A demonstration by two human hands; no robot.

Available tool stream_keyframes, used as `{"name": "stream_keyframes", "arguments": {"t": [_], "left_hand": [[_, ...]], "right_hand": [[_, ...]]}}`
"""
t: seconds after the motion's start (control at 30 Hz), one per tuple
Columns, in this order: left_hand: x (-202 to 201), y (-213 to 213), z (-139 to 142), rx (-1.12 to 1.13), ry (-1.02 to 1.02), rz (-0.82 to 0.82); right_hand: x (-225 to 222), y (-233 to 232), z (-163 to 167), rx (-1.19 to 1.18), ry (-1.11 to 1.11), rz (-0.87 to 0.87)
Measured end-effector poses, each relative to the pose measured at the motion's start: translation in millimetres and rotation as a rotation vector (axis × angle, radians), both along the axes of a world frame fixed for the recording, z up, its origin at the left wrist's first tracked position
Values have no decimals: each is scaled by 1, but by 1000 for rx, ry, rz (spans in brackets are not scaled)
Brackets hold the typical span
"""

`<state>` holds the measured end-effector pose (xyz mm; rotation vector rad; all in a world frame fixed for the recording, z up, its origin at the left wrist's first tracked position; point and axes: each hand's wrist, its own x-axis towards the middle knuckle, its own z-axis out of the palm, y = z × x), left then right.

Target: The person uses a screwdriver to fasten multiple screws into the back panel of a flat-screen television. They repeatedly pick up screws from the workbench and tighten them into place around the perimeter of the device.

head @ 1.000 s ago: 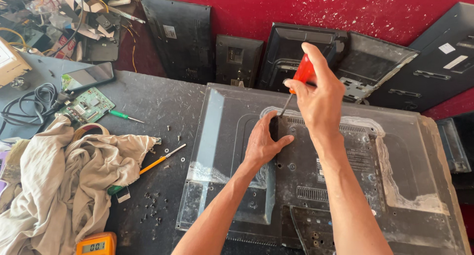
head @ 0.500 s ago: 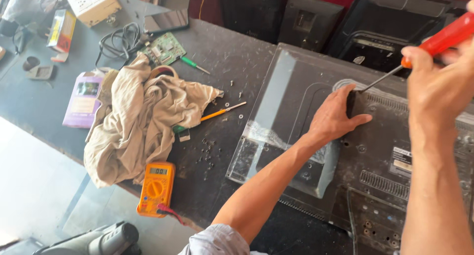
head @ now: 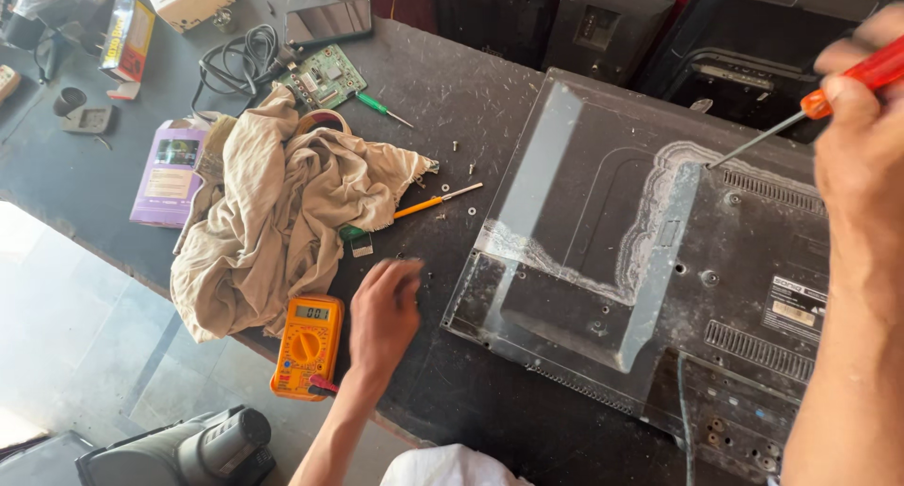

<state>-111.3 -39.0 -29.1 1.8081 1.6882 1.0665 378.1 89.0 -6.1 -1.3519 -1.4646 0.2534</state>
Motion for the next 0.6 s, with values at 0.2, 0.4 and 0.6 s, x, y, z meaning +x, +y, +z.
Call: {"name": "stream_keyframes", "arguments": {"t": [0.2,0.4,0.6], "left_hand": [[-16,-43,-26,-198,166,241],[-11,-43,-37,-41,238,143],[-10,-38,-44,-14,330,68]], "right_hand": [[0,-8,-2,-71,-197,-131],[-3,5,-1,-30,-62,-68],[-15,-3,10,50,-224,-75]]}}
